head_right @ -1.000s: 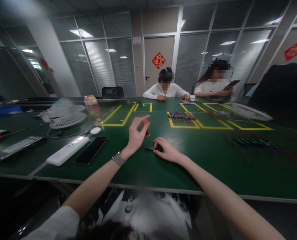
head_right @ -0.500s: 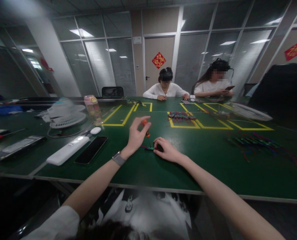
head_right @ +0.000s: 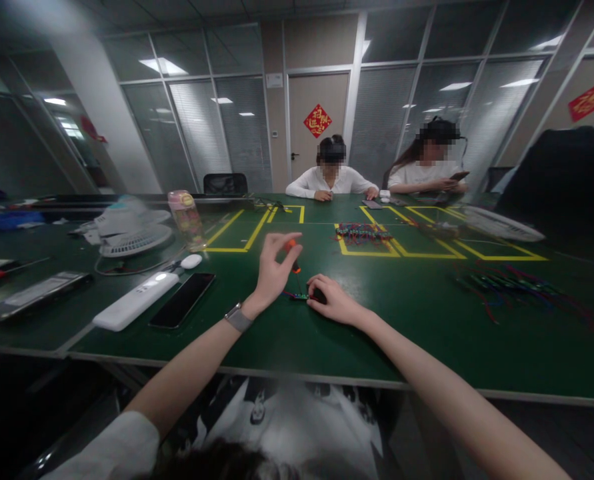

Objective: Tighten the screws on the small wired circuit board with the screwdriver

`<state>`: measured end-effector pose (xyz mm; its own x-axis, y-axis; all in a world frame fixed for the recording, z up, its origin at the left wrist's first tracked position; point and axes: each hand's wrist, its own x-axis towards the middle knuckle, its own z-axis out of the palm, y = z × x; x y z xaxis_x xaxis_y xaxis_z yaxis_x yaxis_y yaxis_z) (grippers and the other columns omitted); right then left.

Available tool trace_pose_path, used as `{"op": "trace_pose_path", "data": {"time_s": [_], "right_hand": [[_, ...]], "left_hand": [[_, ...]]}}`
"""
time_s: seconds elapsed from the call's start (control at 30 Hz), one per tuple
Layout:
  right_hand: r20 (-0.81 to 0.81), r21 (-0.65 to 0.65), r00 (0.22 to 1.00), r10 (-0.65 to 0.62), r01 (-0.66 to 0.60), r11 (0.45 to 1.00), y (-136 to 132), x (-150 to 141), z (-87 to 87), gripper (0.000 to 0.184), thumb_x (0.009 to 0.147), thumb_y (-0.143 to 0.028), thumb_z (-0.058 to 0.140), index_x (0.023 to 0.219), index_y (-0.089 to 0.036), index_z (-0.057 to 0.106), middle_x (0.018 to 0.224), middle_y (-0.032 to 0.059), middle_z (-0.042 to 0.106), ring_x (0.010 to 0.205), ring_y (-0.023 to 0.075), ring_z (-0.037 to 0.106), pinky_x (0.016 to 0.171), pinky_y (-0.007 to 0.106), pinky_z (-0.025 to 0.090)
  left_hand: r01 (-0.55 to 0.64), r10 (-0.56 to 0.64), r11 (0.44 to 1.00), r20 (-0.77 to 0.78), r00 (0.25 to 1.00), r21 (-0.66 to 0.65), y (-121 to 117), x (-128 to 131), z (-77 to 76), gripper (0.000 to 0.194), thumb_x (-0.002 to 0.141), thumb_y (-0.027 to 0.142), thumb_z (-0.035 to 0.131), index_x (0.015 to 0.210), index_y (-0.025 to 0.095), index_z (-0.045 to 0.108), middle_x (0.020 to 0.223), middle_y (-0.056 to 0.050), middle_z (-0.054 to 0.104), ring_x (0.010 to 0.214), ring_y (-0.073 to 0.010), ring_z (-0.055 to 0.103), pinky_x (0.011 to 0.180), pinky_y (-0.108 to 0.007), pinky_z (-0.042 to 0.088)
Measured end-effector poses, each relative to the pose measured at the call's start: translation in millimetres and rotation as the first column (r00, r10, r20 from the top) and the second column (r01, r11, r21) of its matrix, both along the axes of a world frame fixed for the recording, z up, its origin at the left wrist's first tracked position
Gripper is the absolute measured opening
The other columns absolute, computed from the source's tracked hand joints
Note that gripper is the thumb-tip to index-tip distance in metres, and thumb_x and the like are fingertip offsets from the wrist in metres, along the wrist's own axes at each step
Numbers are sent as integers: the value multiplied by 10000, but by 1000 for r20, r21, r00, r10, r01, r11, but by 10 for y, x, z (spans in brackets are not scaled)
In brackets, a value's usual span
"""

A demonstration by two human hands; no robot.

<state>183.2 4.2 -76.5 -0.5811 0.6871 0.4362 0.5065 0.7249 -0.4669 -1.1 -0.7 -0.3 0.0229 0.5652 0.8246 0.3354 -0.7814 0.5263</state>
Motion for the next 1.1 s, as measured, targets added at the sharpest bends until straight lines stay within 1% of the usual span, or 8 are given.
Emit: {"op": "trace_pose_path", "data": {"time_s": [0.23, 0.43, 0.63, 0.7, 0.83, 0.9, 1.0, 1.1], "right_hand": [[10, -7, 1000, 0, 0, 1000, 1, 0, -1, 84, 826, -187, 616, 856, -197, 539, 1093, 93, 568, 1053, 239, 552, 932, 414, 435], [2, -5, 1000, -5, 5, 1000, -8, -4, 3, 87, 821, -183, 621, 852, -198, 541, 1083, 89, 574, 1039, 237, 558, 926, 415, 440], [0, -9, 1000, -2, 2, 1000, -9, 2, 5, 80, 821, -183, 618, 851, -199, 546, 1090, 92, 574, 1046, 240, 560, 924, 415, 445], [-2, -12, 1000, -4, 4, 1000, -11, 2, 6, 75, 823, -185, 616, 851, -199, 548, 1091, 93, 576, 1052, 242, 559, 928, 419, 444], [-4, -13, 1000, -12, 12, 1000, -23, -5, 19, 73, 824, -188, 617, 845, -197, 548, 1082, 92, 580, 1037, 241, 562, 921, 420, 446], [-3, -14, 1000, -14, 14, 1000, -31, -9, 28, 69, 830, -194, 616, 843, -197, 548, 1079, 92, 581, 1030, 239, 563, 919, 418, 446], [0, -15, 1000, -11, 11, 1000, -38, -12, 35, 73, 846, -221, 615, 847, -198, 546, 1073, 92, 581, 1023, 236, 565, 917, 412, 448], [-1, -7, 1000, -2, 2, 1000, -31, -9, 30, 79, 862, -247, 608, 850, -201, 546, 1073, 91, 583, 1022, 232, 566, 912, 401, 454]], "left_hand": [[114, -114, 993, 21, 993, -17, 48, 3, -31, 307, 979, 221, 397, 1228, 201, 576, 1057, -62, 626, 994, -160, 577, 909, -299, 437], [81, -81, 997, 7, 997, 6, 24, 9, -27, 219, 918, 286, 546, 1100, 217, 647, 1000, -47, 604, 924, -153, 579, 867, -282, 461], [143, -143, 989, 17, 990, -37, 14, 5, -16, 301, 978, 217, 389, 1215, 208, 574, 1056, -59, 651, 977, -153, 592, 904, -296, 448], [143, -143, 989, 12, 990, -30, 7, 5, -9, 271, 972, 242, 417, 1171, 216, 600, 1050, -56, 646, 987, -157, 590, 907, -298, 450], [46, -46, 999, 20, 999, 20, 4, 10, -2, 160, 896, 307, 584, 995, 213, 668, 946, -36, 591, 902, -155, 576, 865, -282, 461], [43, -44, 999, 33, 998, 17, 12, 10, -5, 179, 925, 294, 536, 1019, 210, 662, 949, -39, 596, 893, -149, 580, 855, -276, 462], [116, -115, 993, 47, 992, -13, 30, 5, -20, 274, 981, 263, 401, 1146, 205, 612, 1030, -59, 641, 963, -153, 602, 888, -289, 461], [150, -148, 988, 47, 988, -40, 49, -1, -39, 316, 992, 254, 355, 1208, 204, 579, 1096, -72, 658, 1039, -166, 605, 939, -318, 454]]}}
